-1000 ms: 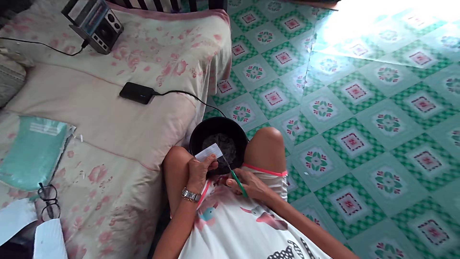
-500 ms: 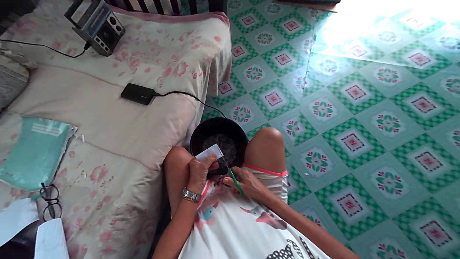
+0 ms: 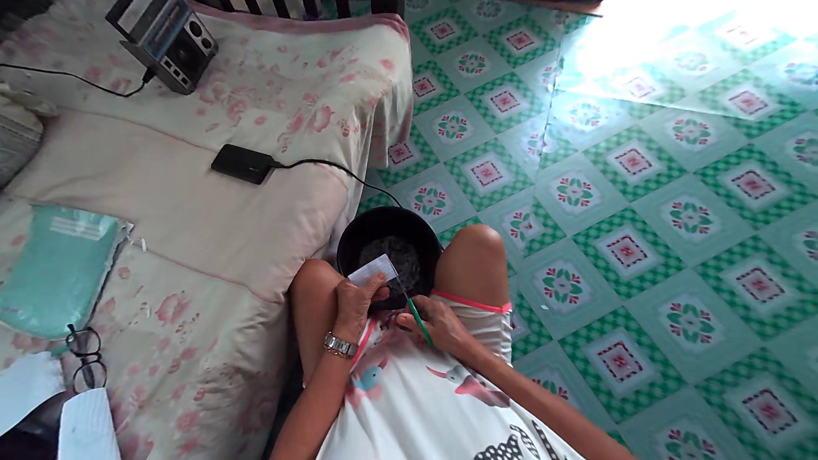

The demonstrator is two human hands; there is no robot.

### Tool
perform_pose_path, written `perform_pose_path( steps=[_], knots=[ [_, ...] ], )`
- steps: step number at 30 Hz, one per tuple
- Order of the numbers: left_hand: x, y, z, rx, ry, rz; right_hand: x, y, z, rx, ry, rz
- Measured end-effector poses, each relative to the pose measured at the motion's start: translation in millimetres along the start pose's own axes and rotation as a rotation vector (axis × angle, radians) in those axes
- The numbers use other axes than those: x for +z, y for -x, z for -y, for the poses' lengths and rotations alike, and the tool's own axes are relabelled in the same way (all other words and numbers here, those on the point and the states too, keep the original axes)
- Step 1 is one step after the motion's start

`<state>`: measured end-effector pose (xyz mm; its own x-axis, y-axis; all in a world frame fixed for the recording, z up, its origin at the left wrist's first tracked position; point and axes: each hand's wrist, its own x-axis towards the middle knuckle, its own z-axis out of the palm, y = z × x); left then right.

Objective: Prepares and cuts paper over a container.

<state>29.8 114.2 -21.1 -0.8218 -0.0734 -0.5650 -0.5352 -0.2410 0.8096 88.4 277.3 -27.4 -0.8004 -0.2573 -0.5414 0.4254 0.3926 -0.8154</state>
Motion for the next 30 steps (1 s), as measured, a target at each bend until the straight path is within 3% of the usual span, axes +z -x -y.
perform_pose_path(
  steps=[9,30],
  knots=[
    [-2.9,1.3,0.1,-0.051,-0.036,0.054,-4.3,-2.8,0.4,0.016,0.036,0.049],
    [-5.6,3.6,1.2,-0.083,-0.056,0.079,0.1,-0.1,3.5,0.013,-0.024,-0.038]
  ],
)
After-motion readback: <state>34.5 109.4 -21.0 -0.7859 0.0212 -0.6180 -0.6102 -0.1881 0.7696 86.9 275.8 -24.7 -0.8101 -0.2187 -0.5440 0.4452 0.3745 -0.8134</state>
